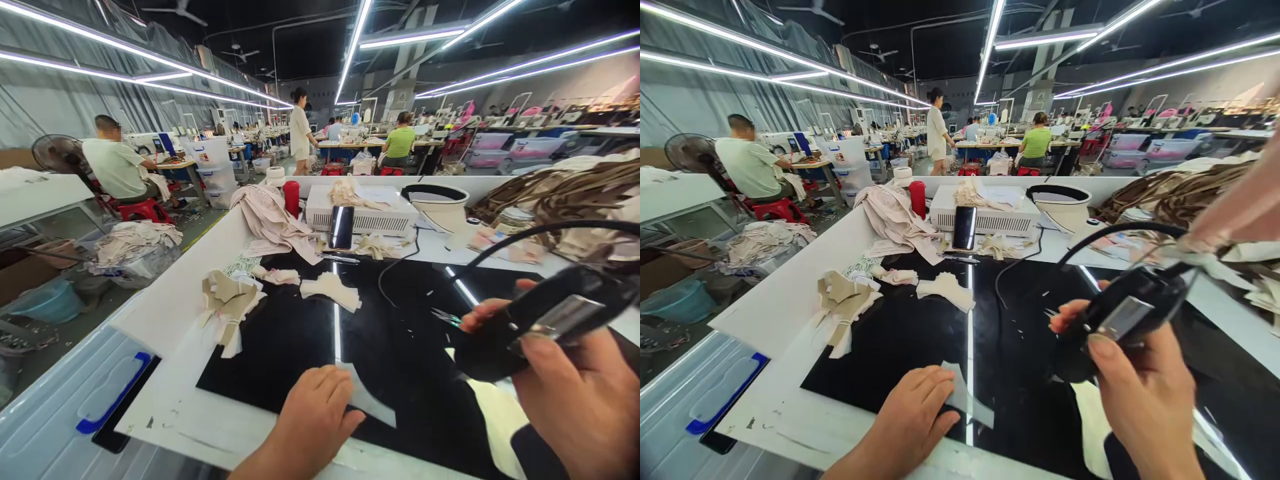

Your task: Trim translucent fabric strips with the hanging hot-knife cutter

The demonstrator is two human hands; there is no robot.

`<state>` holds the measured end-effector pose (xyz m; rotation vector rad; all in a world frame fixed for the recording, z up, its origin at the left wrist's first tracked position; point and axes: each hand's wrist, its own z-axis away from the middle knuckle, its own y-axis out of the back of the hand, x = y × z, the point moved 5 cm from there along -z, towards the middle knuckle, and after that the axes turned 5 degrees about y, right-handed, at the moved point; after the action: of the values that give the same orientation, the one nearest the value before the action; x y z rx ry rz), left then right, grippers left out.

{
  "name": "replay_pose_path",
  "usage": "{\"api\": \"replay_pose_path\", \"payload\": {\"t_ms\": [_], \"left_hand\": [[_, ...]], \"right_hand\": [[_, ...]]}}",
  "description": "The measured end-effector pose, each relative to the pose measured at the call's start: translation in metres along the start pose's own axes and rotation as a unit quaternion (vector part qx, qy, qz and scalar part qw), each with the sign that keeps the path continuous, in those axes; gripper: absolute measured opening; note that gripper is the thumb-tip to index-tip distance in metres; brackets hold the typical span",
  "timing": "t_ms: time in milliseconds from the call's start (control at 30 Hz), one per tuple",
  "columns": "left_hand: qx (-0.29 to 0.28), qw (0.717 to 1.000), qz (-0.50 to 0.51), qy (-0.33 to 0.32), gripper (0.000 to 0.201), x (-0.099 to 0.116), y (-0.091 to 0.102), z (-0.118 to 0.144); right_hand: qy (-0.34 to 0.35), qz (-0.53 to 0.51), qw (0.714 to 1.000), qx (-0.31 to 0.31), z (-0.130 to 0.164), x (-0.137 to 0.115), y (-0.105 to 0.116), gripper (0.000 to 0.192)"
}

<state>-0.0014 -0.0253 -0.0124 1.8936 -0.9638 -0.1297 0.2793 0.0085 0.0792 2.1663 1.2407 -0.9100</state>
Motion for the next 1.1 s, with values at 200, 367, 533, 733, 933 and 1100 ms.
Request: {"api": "replay_pose_path", "payload": {"t_ms": [200,367,533,733,933,1100], "left_hand": [[-0.014,1.0,-0.002,-0.01,0.026,0.001,0.0,0.001],[-0.011,1.0,-0.005,-0.016,0.031,0.001,0.001,0.0],[-0.018,1.0,-0.008,-0.009,0.027,0.002,-0.001,0.0],[-0.011,1.0,-0.008,-0.01,0.024,0.003,-0.002,0.001],[0.001,1.0,-0.018,-0.012,0.031,0.005,-0.001,0.0],[-0.003,1.0,-0.017,-0.014,0.033,0.006,0.001,-0.001]], "right_hand": [[-0.045,-0.182,0.982,-0.019,0.018,-0.016,-0.056,0.07],[-0.042,-0.258,0.965,-0.012,0.038,-0.029,-0.1,0.063],[-0.034,-0.253,0.967,0.013,0.041,-0.028,-0.123,0.059],[-0.019,-0.227,0.974,0.012,0.041,-0.022,-0.131,0.055],[-0.013,-0.23,0.973,0.024,0.041,-0.018,-0.128,0.054],[-0.018,-0.225,0.974,0.025,0.041,-0.017,-0.128,0.053]]}}
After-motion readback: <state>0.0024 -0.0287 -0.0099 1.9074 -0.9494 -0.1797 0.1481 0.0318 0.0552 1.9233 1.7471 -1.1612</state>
